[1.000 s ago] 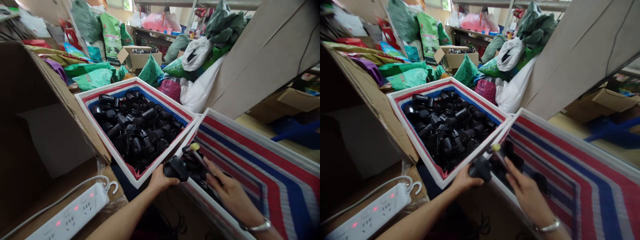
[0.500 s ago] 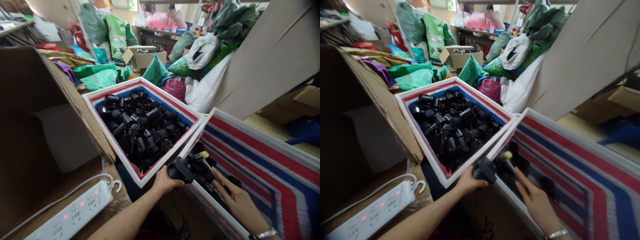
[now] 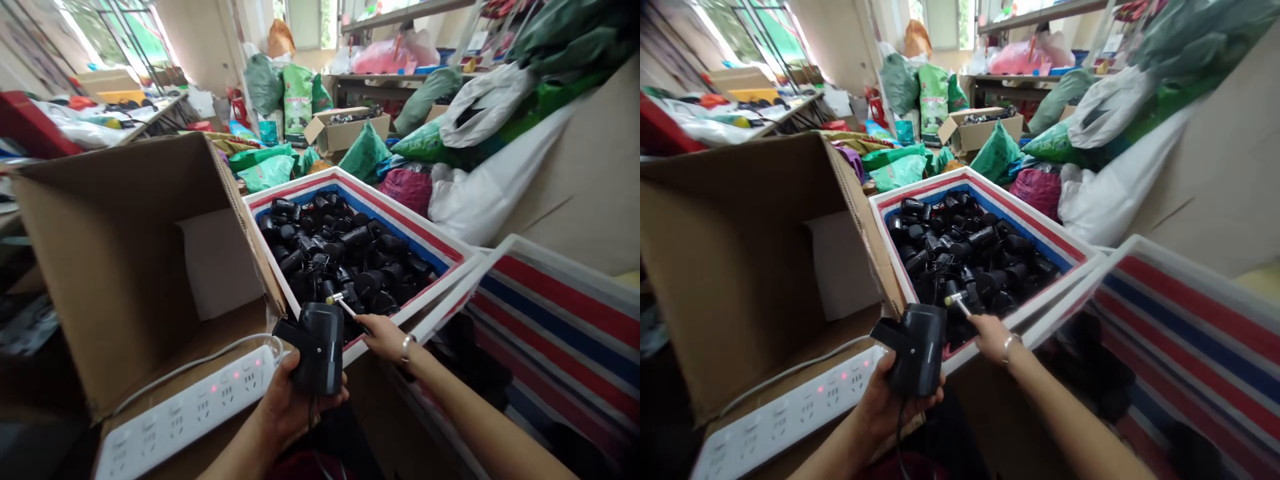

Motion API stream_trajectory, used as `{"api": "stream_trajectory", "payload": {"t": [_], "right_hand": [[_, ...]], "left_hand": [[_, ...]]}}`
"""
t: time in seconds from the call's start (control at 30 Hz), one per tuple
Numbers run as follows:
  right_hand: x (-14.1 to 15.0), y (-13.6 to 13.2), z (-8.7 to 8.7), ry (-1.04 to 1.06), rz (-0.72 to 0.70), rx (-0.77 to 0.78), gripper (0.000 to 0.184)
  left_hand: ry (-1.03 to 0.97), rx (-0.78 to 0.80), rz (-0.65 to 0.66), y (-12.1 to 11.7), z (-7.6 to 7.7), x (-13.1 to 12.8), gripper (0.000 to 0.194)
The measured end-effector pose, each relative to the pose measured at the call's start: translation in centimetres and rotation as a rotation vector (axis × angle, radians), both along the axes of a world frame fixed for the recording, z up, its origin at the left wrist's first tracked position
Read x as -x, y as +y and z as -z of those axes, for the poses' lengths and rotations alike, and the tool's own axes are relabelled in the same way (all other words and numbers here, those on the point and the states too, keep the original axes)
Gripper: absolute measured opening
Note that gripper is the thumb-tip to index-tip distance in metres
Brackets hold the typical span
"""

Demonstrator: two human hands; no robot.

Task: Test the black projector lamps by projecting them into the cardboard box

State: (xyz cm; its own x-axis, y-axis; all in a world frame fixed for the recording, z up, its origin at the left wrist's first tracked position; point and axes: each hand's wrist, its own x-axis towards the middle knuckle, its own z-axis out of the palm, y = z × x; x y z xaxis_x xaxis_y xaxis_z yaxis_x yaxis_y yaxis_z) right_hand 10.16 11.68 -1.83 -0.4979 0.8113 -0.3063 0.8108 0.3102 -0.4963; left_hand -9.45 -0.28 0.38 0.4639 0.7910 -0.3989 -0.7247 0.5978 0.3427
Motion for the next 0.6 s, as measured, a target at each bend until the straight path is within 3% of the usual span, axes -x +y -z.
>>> {"api": "stream_trajectory", "payload": {"t": [0.17,0.27,0.37,0.47,0.53,0.6], "right_hand": [[4.1,2.2,4.4,-0.076,0.036,-0.032,0.021],[3.9,2.6,4.2,-0.021,0.071,-0.088,0.018],[2.9,1.0,0.9,0.148,0.164,-0.188,0.037],[2.6,-3.3,-3.8,0.565,0.266,-0.421,0.055],[3.4,-6.7,-6.4,0.679,0.177,-0.574,0.069],[4.5,-9.0,-7.6,0.632,0.051,-0.68,0.078]], "left_hand": [[-0.122,-0.094,-0.001,-0.7,0.0,1.3,0.07],[-0.102,-0.093,0.001,-0.9,0.0,1.8,0.073],[0.042,-0.079,-0.067,-0.6,-0.3,1.8,0.065],[0.312,-0.104,-0.241,0.1,-1.0,1.1,0.048],[0.569,-0.145,-0.313,0.6,-1.6,0.2,0.049],[0.82,-0.186,-0.258,0.7,-2.1,-0.6,0.056]]}}
